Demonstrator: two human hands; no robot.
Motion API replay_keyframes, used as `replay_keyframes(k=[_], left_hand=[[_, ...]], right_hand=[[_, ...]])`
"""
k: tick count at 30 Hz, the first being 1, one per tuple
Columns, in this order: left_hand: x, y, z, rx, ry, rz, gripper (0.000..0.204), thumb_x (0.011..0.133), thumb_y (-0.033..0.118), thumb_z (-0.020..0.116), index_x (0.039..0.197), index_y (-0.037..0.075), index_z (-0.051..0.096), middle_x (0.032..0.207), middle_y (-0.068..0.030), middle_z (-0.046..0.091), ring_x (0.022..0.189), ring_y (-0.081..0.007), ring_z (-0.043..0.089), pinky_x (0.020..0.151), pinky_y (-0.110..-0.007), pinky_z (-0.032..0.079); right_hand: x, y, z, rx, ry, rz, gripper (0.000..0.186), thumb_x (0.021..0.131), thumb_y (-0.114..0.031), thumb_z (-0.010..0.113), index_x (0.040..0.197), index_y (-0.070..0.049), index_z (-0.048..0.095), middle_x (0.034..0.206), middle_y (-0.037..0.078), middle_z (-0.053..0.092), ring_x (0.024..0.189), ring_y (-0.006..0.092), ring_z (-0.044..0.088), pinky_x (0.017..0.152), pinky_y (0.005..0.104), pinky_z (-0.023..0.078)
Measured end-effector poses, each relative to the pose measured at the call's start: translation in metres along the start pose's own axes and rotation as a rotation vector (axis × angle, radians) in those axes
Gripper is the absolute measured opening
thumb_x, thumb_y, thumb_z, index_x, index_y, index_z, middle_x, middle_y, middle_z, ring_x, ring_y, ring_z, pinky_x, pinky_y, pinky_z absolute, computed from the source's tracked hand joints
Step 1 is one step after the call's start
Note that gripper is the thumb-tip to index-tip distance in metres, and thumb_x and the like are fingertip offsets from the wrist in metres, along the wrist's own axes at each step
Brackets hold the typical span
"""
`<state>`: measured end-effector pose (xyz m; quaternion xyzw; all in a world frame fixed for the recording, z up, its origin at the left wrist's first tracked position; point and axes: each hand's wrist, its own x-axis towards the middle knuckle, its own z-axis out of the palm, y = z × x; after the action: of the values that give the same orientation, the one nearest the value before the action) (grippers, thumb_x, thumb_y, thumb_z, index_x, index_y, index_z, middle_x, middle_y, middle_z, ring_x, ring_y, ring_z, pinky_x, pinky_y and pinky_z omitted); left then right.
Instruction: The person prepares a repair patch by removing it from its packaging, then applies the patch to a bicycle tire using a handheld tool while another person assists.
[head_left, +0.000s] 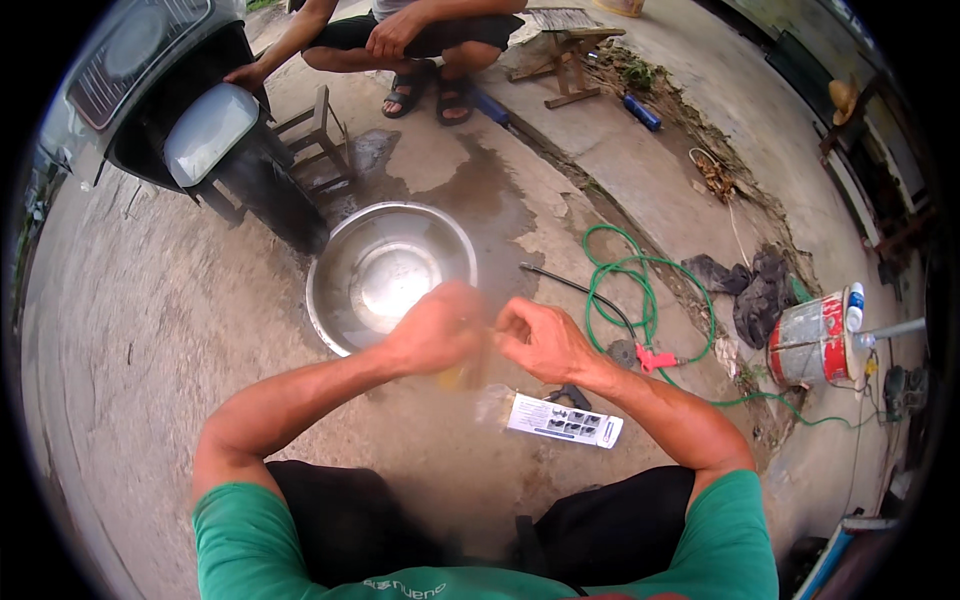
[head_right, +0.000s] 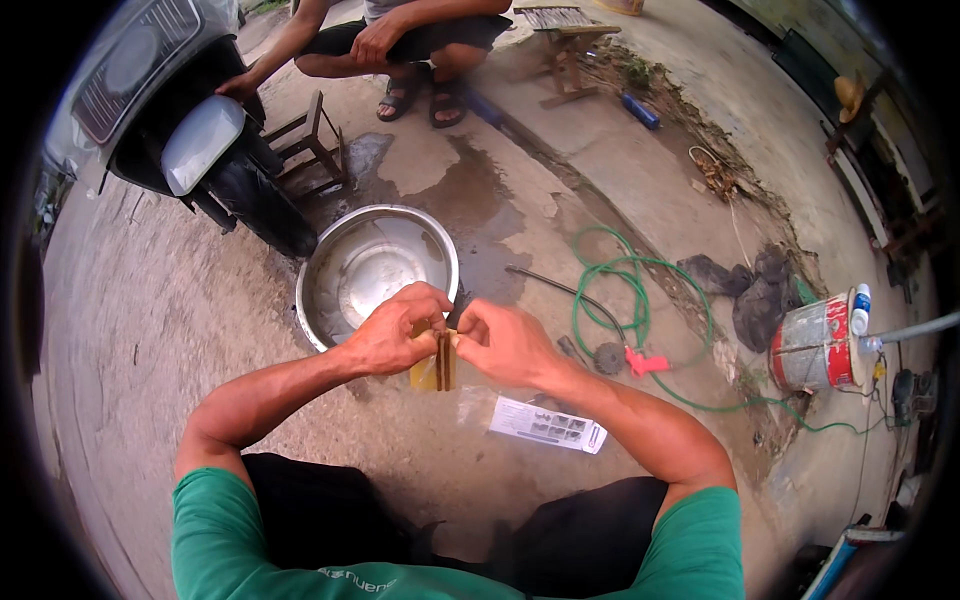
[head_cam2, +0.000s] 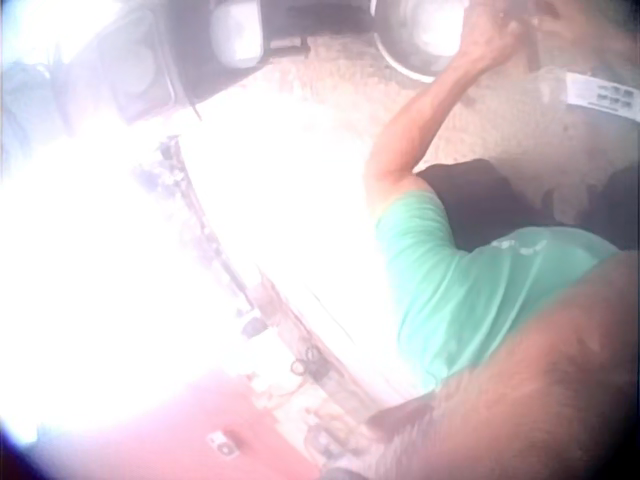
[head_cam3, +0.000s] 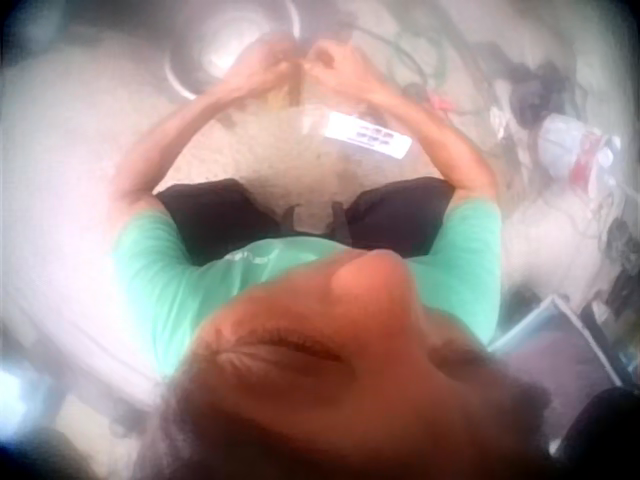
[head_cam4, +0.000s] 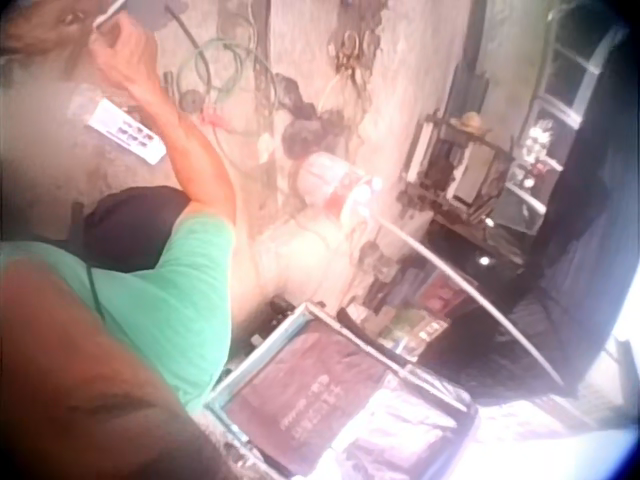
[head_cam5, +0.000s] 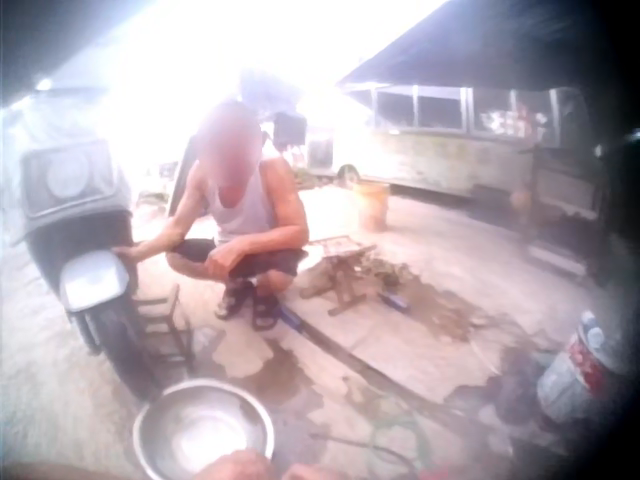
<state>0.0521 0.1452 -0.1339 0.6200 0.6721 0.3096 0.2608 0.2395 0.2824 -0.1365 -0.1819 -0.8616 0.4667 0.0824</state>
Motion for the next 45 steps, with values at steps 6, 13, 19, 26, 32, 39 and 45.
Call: replay_keyframes(k=[6, 13, 19, 26, 32, 39, 45], left_hand=[[-0.001, 0.002, 0.011, -0.03, -0.048, 0.124, 0.009, 0.083, 0.01, 0.068, 0.088, 0.005, 0.063, 0.119, -0.0126, 0.063, 0.117, -0.0304, 0.059, 0.099, -0.042, 0.049], [0.001, -0.02, 0.017, -0.235, -0.054, -0.075, 0.006, 0.085, 0.011, 0.069, 0.087, 0.005, 0.068, 0.121, -0.0103, 0.063, 0.117, -0.0244, 0.059, 0.1, -0.038, 0.048], [-0.002, -0.015, 0.003, -0.447, -0.036, -0.179, 0.013, 0.089, 0.016, 0.065, 0.093, 0.004, 0.07, 0.128, -0.0092, 0.06, 0.117, -0.0219, 0.058, 0.098, -0.034, 0.047], [-0.011, -0.035, 0.01, -0.11, -0.021, 0.107, 0.02, 0.086, 0.021, 0.067, 0.099, 0.007, 0.075, 0.128, -0.0159, 0.062, 0.121, -0.034, 0.059, 0.102, -0.043, 0.048], [-0.014, -0.023, 0.01, 0.147, 0.023, 0.302, 0.018, 0.083, 0.02, 0.068, 0.094, 0.007, 0.074, 0.121, -0.0154, 0.064, 0.112, -0.0342, 0.061, 0.095, -0.047, 0.049], [-0.02, -0.021, 0.016, 0.204, -0.056, 0.268, 0.017, 0.084, 0.022, 0.068, 0.091, 0.008, 0.073, 0.108, -0.0111, 0.065, 0.105, -0.0324, 0.062, 0.089, -0.047, 0.047], [-0.024, -0.026, 0.028, 0.173, 0.02, 0.278, 0.019, 0.084, 0.024, 0.066, 0.088, 0.006, 0.072, 0.11, -0.013, 0.066, 0.104, -0.0331, 0.063, 0.089, -0.048, 0.048]], right_hand=[[-0.005, 0.007, 0.004, -0.071, -0.173, -0.125, 0.026, 0.095, -0.031, 0.069, 0.098, -0.005, 0.067, 0.085, 0.016, 0.071, 0.08, 0.036, 0.069, 0.069, 0.0448, 0.052], [-0.003, 0.006, 0.008, -0.156, -0.057, -0.221, 0.026, 0.097, -0.029, 0.066, 0.091, -0.004, 0.066, 0.083, 0.015, 0.067, 0.078, 0.0385, 0.066, 0.067, 0.0475, 0.049], [0.0, -0.006, 0.007, -0.161, 0.085, -0.253, 0.017, 0.092, -0.016, 0.071, 0.085, -0.001, 0.066, 0.079, 0.015, 0.064, 0.07, 0.0344, 0.064, 0.062, 0.043, 0.047], [-0.001, -0.002, 0.017, -0.162, -0.009, -0.193, 0.016, 0.09, -0.015, 0.071, 0.088, 0.0, 0.067, 0.078, 0.015, 0.063, 0.068, 0.0312, 0.063, 0.061, 0.0409, 0.047], [-0.003, -0.001, 0.017, -0.233, -0.055, -0.18, 0.016, 0.088, -0.016, 0.073, 0.089, -0.001, 0.068, 0.079, 0.015, 0.064, 0.069, 0.031, 0.064, 0.062, 0.0418, 0.048], [-0.001, 0.001, 0.021, -0.238, -0.172, -0.165, 0.019, 0.087, -0.02, 0.075, 0.094, -0.003, 0.072, 0.084, 0.014, 0.068, 0.076, 0.0296, 0.069, 0.068, 0.0411, 0.053], [-0.008, 0.009, 0.035, -0.182, -0.239, -0.132, 0.017, 0.091, -0.021, 0.071, 0.097, -0.005, 0.072, 0.087, 0.015, 0.069, 0.08, 0.0359, 0.069, 0.07, 0.045, 0.054]])
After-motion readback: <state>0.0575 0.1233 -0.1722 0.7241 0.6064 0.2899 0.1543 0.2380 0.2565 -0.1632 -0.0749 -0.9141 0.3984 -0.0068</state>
